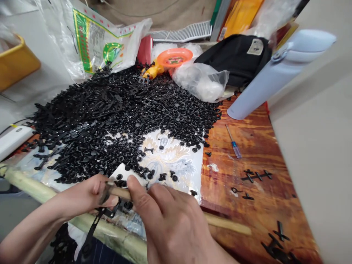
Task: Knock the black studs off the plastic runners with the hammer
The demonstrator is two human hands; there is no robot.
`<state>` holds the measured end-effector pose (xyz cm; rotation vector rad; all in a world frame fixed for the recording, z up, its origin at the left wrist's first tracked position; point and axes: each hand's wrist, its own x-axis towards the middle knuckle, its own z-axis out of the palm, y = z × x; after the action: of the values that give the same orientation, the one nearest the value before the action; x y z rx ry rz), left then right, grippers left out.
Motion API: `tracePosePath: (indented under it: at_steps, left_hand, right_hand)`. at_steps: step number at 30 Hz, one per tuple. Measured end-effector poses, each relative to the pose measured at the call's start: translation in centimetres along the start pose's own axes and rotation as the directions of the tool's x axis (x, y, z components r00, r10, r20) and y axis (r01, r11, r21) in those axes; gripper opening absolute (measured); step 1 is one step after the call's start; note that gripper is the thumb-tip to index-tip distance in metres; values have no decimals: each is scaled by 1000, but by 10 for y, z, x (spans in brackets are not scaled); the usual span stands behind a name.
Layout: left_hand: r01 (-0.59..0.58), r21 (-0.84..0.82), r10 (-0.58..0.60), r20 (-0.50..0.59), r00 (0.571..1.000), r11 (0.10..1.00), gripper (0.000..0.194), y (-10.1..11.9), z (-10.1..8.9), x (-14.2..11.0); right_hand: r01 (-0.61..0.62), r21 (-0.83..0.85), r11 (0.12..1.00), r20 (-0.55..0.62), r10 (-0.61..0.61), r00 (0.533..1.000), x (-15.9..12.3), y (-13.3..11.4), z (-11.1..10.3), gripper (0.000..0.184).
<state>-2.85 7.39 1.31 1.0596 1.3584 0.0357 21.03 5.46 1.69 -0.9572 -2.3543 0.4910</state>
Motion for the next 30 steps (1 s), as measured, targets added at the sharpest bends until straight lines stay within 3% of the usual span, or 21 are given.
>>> tracePosePath:
  at_steps: [4,9,13,18,22,27,30]
  left_hand:
    - [3,-14,-3,-26,1000,1000,34,3,3,2]
    - [-3,12,3,-56,998,1000,27,2,5,1]
    - [-11,32,13,-64,998,999,26,-4,4,2]
    - [-41,45,43,-61,997,998,31,-6,4,2]
    - [-44,45,47,-65,997,998,32,-5,4,3]
    - [-73,50,75,-53,996,996,34,-4,4,4]
    - [-98,26,99,-33,995,995,34,-5,3,2]
  right_hand:
    - [27,-144,989,159,-4,987,0,2,4,56]
    - [3,36,999,19,-3,1000,-1,-1,1,49]
    - [-6,-80,997,150,18,989,-5,-2,10,58]
    - [-13,-11,1000,23,13,1000,-7,-1,11,50]
    - [1,-93,996,126,11,992,-8,-2,11,54]
    - [-18,-65,998,23,19,1000,-10,-6,11,52]
    - [-66,-73,995,134,75,988,-10,-5,13,55]
